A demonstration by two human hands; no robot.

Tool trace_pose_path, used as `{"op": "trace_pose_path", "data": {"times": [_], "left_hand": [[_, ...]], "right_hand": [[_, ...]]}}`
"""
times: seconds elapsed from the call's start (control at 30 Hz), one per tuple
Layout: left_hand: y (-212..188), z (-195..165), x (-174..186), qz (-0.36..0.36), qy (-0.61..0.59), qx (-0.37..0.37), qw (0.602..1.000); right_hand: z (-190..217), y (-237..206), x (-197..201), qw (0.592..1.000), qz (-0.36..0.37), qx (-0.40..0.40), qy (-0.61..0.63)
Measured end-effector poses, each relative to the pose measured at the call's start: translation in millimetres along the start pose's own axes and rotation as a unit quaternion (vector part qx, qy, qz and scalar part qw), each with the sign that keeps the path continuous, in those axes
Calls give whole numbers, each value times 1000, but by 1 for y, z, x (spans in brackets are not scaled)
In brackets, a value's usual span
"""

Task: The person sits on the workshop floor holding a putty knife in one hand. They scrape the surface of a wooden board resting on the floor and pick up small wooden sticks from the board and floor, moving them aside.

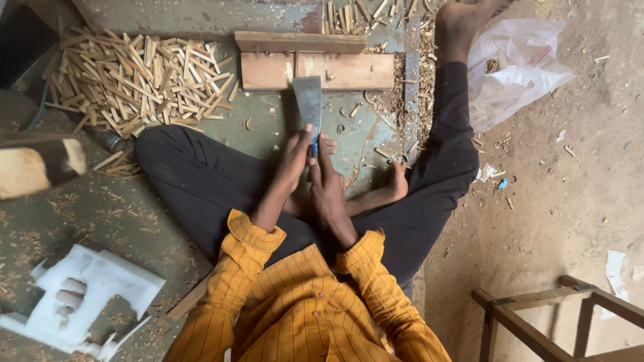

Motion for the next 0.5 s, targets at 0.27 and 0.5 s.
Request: {"op": "trace_pose_path", "data": {"times": [0.27,0.5], "left_hand": [[18,9,-8,-4,-54,-27,998],[40,18,1,-42,-24,-1,999]], "right_hand": [[5,3,-6,994,-32,105,-17],[-10,27,-24,995,-30,90,-28]]}}
Point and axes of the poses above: each hand's wrist, its own y-axis towards the middle knuckle, its own x-axis out of the back of the hand, z = x × y, the point moved 2 cm from there along y, towards the middle knuckle, and after that the axes turned 7 degrees about -x, right-handed, at the moved point
